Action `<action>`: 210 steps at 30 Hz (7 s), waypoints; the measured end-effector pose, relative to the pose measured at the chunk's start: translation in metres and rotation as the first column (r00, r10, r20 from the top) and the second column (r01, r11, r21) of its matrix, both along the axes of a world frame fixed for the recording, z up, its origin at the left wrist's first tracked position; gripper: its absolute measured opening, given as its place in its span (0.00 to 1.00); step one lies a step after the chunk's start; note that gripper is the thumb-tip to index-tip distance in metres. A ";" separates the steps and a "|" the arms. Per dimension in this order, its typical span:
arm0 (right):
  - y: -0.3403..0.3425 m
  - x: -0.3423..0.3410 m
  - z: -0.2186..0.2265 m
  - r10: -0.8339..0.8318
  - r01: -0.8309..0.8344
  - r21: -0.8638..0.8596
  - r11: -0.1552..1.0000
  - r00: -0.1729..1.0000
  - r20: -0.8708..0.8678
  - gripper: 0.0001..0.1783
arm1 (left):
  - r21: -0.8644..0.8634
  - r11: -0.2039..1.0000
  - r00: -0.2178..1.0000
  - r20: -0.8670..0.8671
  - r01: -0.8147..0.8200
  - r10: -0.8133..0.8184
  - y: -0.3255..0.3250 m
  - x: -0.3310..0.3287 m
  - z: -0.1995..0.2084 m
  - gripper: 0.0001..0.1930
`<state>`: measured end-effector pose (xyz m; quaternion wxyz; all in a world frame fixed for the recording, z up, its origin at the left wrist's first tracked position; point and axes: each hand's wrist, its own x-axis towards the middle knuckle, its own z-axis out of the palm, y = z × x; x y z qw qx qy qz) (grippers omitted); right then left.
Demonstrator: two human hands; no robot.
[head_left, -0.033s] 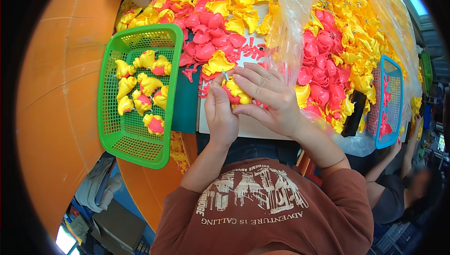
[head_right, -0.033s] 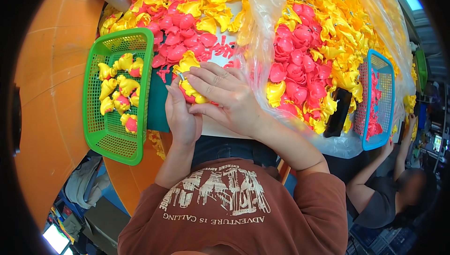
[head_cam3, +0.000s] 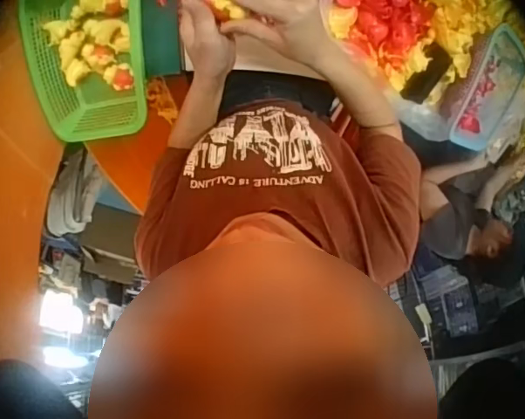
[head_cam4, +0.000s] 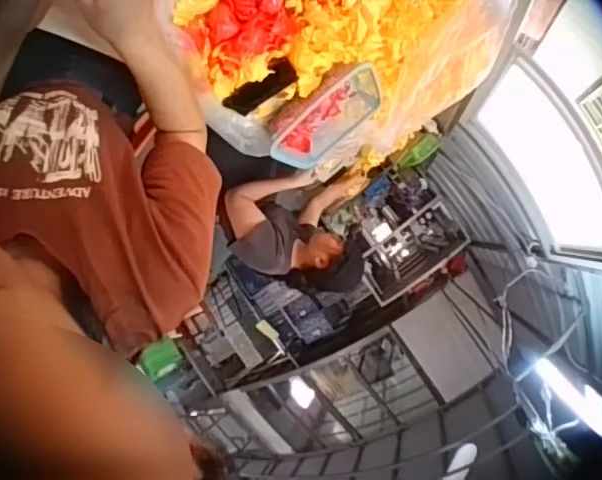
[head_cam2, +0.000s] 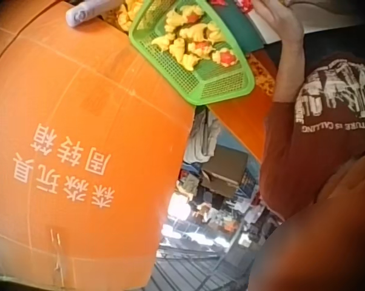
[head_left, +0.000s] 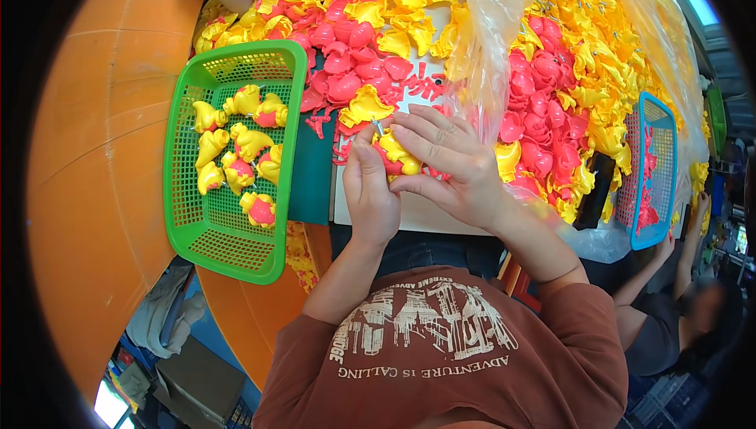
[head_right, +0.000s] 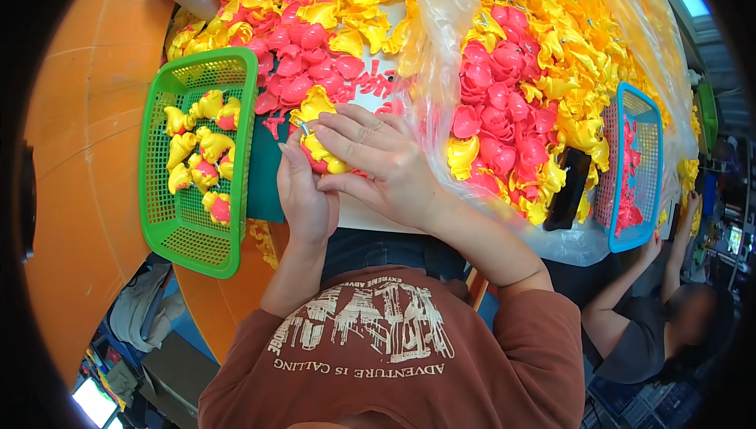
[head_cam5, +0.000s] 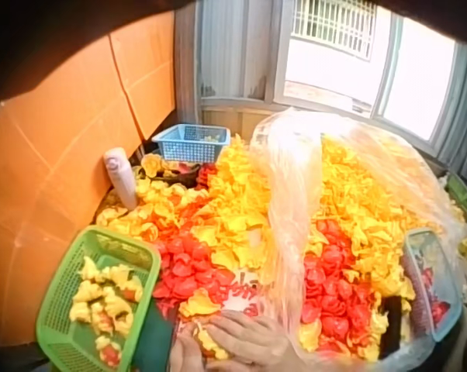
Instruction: Assembling small plastic toy ducks from multiple colored components on a factory workbench.
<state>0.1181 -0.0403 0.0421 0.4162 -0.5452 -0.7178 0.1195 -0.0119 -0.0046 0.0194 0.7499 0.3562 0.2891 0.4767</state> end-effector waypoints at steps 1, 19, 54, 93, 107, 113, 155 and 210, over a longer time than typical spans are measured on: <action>0.002 0.000 -0.002 0.013 -0.013 -0.002 1.000 0.999 -0.030 0.33 | 0.001 1.000 1.000 0.000 -0.001 0.001 0.000 0.000 -0.001 0.27; 0.002 0.009 0.007 0.127 -0.119 0.046 0.992 0.961 -0.244 0.32 | 0.082 0.985 0.981 0.110 0.151 -0.160 -0.006 -0.006 -0.006 0.22; 0.015 -0.012 -0.033 -0.340 0.111 -0.324 0.939 0.414 -0.844 0.16 | 0.304 0.952 0.965 -0.238 -0.029 0.106 -0.019 0.015 -0.009 0.21; 0.003 0.012 -0.024 -0.189 -0.395 -0.370 0.841 0.426 -0.885 0.26 | -0.074 0.995 0.988 0.127 -0.074 0.083 0.013 0.007 -0.031 0.12; 0.065 0.207 -0.039 -0.461 0.608 0.053 0.792 0.540 0.704 0.10 | -0.197 0.977 0.983 0.146 -0.081 0.111 0.015 0.003 -0.037 0.19; 0.047 0.207 -0.025 -0.579 0.591 0.272 0.759 0.422 0.698 0.04 | -0.204 0.979 0.996 0.080 -0.028 0.045 0.023 -0.002 -0.038 0.13; 0.072 0.020 -0.077 -0.073 0.214 -0.194 0.957 0.829 0.555 0.07 | -0.283 0.959 0.987 0.148 -0.012 0.056 0.033 -0.020 -0.042 0.17; 0.023 0.014 -0.013 -0.071 -0.059 -0.212 0.976 0.826 -0.559 0.08 | 0.359 0.933 0.864 -0.478 0.028 0.158 0.028 -0.001 -0.021 0.10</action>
